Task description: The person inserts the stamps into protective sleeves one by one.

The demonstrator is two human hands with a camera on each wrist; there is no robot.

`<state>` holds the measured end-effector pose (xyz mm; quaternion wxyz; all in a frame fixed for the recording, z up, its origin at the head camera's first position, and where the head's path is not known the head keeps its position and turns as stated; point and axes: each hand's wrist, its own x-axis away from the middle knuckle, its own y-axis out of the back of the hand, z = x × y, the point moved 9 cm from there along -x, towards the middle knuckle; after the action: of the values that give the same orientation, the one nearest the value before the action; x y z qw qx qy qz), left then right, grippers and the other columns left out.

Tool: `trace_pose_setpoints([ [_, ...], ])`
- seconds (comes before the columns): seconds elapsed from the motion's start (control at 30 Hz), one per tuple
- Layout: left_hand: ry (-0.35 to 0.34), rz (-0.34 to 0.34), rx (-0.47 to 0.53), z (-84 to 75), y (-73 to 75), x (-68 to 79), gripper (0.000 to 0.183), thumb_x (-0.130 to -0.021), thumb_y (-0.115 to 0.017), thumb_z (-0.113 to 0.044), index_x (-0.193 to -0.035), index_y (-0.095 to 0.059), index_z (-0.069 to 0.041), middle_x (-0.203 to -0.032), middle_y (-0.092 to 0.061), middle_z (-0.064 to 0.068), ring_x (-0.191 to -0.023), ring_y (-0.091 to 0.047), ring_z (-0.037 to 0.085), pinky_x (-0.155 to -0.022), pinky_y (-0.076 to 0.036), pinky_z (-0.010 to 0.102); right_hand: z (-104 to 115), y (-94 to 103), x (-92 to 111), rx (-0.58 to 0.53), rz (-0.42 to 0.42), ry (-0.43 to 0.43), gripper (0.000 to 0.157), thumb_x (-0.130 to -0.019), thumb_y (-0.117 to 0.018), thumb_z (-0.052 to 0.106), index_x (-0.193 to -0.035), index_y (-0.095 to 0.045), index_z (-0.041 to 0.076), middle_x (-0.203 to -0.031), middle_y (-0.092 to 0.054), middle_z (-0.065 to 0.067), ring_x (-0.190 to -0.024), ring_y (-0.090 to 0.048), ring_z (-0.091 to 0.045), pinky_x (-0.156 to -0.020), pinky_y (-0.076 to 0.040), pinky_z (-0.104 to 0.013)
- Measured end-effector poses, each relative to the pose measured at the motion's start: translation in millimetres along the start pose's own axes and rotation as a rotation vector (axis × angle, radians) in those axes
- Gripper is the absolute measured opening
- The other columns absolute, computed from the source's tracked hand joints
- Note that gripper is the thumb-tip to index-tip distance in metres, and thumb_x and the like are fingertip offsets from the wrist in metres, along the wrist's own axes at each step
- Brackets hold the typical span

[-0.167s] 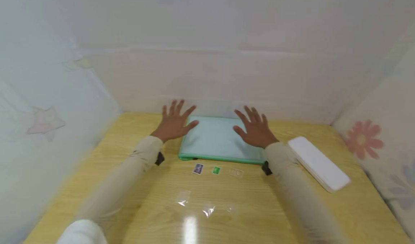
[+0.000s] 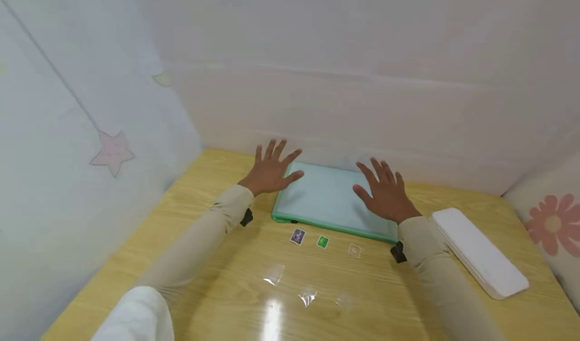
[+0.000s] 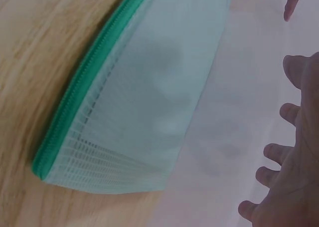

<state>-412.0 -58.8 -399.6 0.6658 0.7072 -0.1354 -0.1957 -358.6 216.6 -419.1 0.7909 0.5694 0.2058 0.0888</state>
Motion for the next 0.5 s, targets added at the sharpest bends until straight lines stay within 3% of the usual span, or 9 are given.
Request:
trace_pose_setpoints([
  [0.23, 0.077, -0.044, 0.016, 19.7, 15.2, 12.5, 0.074, -0.099, -0.029, -0.072, -0.161, -0.018, -0.034, -0.167, -0.001, 0.016, -0.151, 0.006, 0.042, -0.112, 0.004, 0.071, 12.2, 5.2, -20.1, -0.025, 0.018, 0.072, 0.067, -0.105, -0.044, 0.051, -0.161, -0.021, 0.021, -0.163, -0.014, -0.024, -0.149, -0.008, -0.048, -0.108, -0.006, -0.076],
  [0.4, 0.062, -0.053, 0.058, 15.9, 17.3, 12.0, 0.073, -0.1, -0.033, -0.069, -0.161, -0.021, -0.031, -0.167, -0.002, 0.017, -0.151, 0.005, 0.042, -0.113, 0.002, 0.07, 18.4, 20.2, -19.5, 0.004, 0.017, 0.093, 0.063, -0.105, -0.049, 0.046, -0.158, -0.03, 0.017, -0.161, -0.021, -0.022, -0.146, -0.019, -0.048, -0.108, -0.015, -0.073],
  [0.5, 0.035, -0.081, 0.046, 7.4, 23.8, 14.7, 0.067, -0.103, -0.041, -0.061, -0.158, -0.032, -0.025, -0.165, -0.009, 0.019, -0.151, -0.003, 0.042, -0.116, -0.01, 0.066, 24.6, 25.9, -14.8, 0.016, 0.042, 0.109, 0.054, -0.105, -0.051, 0.042, -0.151, -0.043, 0.015, -0.159, -0.029, -0.019, -0.143, -0.026, -0.045, -0.107, -0.021, -0.07],
])
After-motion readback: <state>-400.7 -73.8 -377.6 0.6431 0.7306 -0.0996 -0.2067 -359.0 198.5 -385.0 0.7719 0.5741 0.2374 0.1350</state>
